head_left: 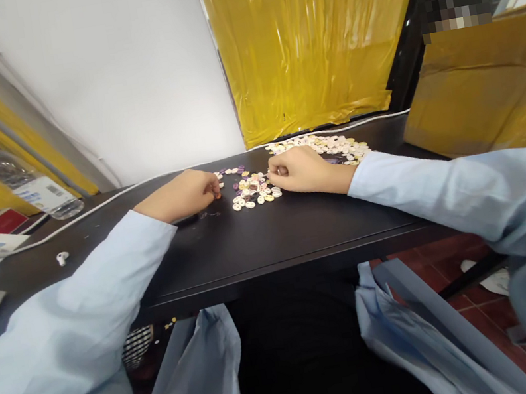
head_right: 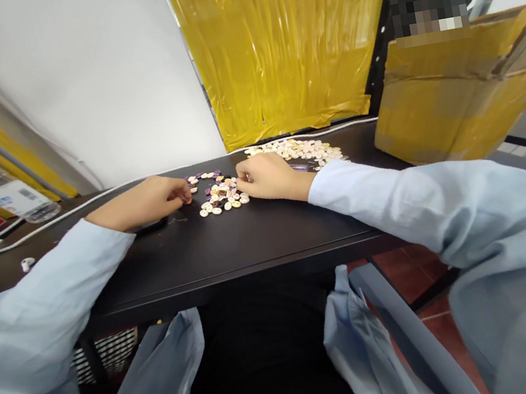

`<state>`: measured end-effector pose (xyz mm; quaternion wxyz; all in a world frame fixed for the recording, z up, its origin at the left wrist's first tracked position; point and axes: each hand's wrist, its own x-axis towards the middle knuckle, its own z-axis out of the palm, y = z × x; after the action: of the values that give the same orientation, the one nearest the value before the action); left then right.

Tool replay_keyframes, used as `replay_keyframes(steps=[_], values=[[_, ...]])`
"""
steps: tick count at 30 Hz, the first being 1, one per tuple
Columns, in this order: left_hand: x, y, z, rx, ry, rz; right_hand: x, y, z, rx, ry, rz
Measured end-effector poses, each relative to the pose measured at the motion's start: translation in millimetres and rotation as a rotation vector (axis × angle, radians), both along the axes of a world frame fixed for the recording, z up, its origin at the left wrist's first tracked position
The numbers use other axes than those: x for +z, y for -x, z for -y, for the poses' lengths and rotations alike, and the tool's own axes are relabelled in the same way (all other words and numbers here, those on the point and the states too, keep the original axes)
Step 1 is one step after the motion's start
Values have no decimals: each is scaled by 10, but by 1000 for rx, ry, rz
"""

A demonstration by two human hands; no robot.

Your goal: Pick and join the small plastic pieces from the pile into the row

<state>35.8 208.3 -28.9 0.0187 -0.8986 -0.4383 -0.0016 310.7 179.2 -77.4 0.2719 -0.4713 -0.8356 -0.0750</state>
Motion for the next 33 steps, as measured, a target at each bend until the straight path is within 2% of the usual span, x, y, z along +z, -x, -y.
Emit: replay_keyframes(steps=[6,9,11,16,19,23,29,33], values=[[51,-134,140,-19,-154,141,-1,8,25,16,-49,-48],[57,-215,206,-103,-272,240,3,11,52,57,-75,-82],[28,-265,235,-197,-290,311,4,9,68,101,-85,-93],[-90,-390,305,-379,-95,469,-9,-6,75,235,-99,-57],[-122,-456,363,-423,-17,510,-23,-15,65,306,-103,-23],[-139,-500,407,-430,57,567,-33,-22,56,309,-109,-13],[-189,-501,389,-442,52,596,-60,-26,38,387,-133,-18],[-193,-518,406,-433,-3,575,-67,2,44,367,-133,-24]])
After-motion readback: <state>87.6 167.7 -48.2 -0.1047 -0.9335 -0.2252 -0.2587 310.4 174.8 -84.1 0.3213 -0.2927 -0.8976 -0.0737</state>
